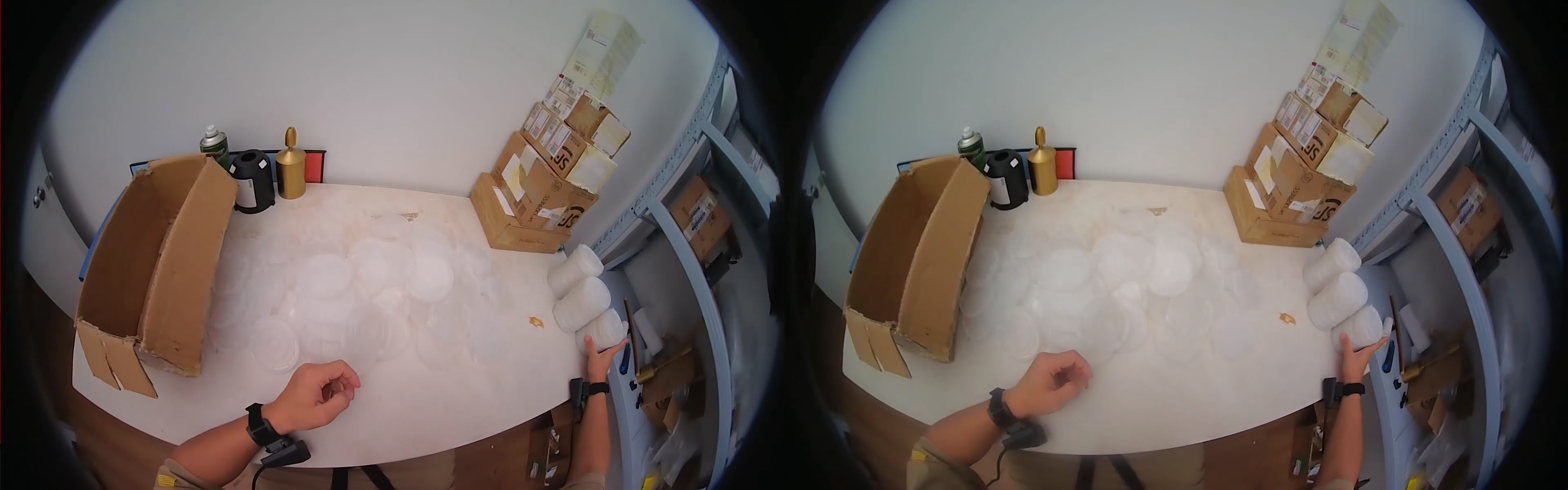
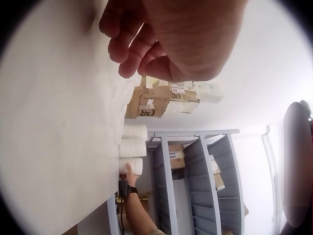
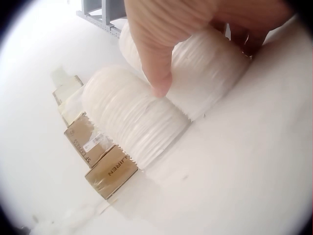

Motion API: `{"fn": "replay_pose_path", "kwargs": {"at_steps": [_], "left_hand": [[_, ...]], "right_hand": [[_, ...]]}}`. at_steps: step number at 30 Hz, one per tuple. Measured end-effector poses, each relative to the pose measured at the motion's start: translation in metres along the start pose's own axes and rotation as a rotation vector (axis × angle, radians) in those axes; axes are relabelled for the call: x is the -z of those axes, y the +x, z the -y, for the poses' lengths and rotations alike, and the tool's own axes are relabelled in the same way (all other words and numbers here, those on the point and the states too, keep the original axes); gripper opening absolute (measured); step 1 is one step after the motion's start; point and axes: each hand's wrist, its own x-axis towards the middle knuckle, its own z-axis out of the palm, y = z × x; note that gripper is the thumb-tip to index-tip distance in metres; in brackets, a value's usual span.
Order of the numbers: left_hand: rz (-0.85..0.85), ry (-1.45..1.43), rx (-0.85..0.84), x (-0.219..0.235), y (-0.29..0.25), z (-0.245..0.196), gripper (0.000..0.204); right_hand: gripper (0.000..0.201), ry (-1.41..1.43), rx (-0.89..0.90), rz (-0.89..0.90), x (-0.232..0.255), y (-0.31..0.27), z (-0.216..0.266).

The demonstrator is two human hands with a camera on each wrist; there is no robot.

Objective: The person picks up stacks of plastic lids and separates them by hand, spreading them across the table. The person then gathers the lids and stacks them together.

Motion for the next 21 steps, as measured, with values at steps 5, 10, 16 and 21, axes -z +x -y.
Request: {"fn": "replay_pose_path", "kwargs": {"at_steps": [5,10,16,21], "left_hand": [[0.095,0.175,-0.036,0.0,0.0,-0.015,0.025],[0.265,0.369,-0.242,0.0,-0.002,-0.031,0.051],[0.401,0.939,-0.322,-0.02,-0.002,-0.054,0.072],[0.394,1.162,-0.317,-0.013,0.014,-0.016,0.074]], "right_hand": [[0.129,0.028,0.007,0.045,0.005,-0.01,0.009],[0.123,0.194,0.028,0.141,0.018,-0.04,0.034],[0.126,0.296,0.046,0.34,0.03,-0.08,0.069],[0.131,0.451,-0.004,0.552,0.025,-0.114,0.122]]}}
